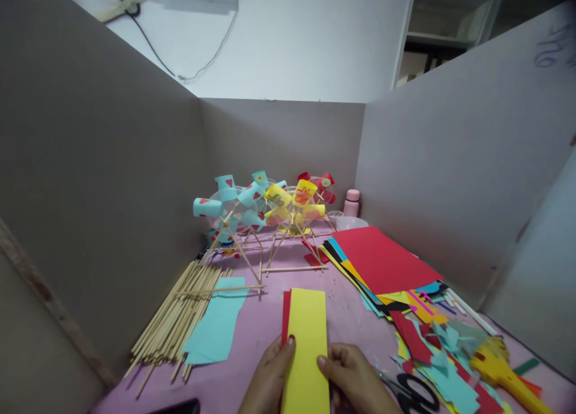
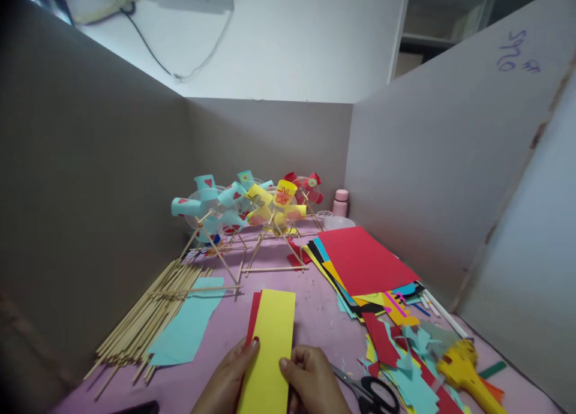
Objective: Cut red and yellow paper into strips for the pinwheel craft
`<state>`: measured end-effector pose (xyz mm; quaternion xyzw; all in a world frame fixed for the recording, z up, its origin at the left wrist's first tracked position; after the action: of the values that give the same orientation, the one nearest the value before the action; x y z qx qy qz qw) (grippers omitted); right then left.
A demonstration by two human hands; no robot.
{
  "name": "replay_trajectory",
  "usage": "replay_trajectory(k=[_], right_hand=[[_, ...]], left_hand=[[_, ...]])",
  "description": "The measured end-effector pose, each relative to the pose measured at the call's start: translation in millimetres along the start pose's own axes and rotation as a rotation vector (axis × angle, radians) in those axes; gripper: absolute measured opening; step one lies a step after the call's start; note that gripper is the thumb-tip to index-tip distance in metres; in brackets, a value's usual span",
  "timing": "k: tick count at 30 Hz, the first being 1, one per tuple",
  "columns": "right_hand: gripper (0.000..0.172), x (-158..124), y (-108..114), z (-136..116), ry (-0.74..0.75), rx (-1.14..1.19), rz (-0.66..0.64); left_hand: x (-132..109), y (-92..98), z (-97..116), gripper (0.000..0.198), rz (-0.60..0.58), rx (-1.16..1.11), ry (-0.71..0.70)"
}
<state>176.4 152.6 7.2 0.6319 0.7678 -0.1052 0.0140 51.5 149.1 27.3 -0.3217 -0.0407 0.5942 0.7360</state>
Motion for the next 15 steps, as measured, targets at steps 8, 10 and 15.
replay_trajectory(k=[8,10,15], right_hand=[[0.049,2.0,-3.4,-5.3,0.062,-0.053,0.015],[0.049,1.9,-4.9,-8.1,0.079,-0.068,0.004],[0.046,4.1,-5.4,-13.5,0.087,-0.15,0.012]], left_hand=[[12.3,18.8,-5.7,0.066,0.08,0.219,-0.086],[14.3,20.0,-6.4,0.065,0.086,0.249,-0.106],[13.2,15.6,8.0,0.063,0.117,0.333,-0.147]])
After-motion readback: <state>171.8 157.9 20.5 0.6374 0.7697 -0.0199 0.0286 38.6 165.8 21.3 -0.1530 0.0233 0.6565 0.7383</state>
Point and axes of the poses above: each hand's wrist, its own x-axis towards the middle knuckle, its own y-axis out of the back of the hand, z = x × y, the point moved 4 cm from there along x, towards the middle knuckle, and after that the axes turned 4 degrees about x, right-handed, at the moved point
